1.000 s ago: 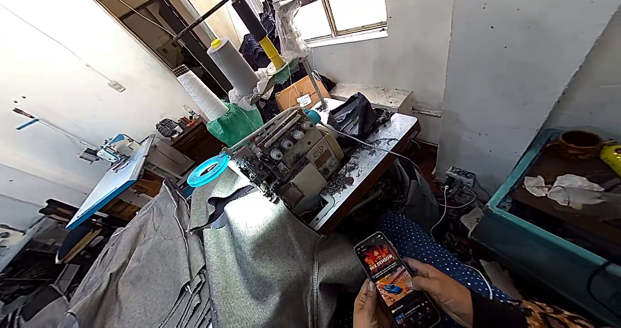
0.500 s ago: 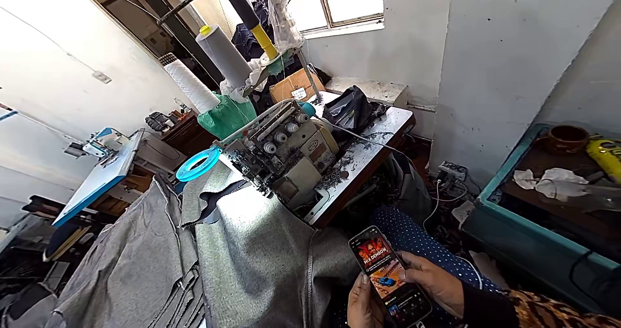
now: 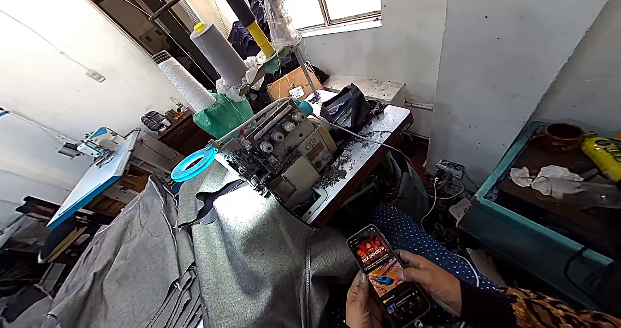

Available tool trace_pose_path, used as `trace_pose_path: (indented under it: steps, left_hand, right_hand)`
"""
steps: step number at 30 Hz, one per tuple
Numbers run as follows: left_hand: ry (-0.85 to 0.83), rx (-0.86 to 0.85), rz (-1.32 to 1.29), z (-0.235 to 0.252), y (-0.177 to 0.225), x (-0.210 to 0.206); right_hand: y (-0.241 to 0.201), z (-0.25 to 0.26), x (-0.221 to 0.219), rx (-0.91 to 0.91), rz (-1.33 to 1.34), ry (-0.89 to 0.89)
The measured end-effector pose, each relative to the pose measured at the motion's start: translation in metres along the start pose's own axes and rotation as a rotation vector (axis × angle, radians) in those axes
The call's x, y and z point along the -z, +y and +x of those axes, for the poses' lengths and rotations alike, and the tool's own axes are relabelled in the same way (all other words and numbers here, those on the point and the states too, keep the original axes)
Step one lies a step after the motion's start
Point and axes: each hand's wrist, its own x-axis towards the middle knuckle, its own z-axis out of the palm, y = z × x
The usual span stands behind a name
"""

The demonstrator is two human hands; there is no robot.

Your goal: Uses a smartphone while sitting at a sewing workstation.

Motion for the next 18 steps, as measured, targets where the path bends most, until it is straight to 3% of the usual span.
trace_pose_path:
  steps: [18]
  left_hand:
    - [0.009, 0.015, 0.048, -0.0014, 0.0033, -0.0019]
  right_hand:
    - [-0.0008, 0.0004, -0.0004, 0.003, -0.022, 0.006]
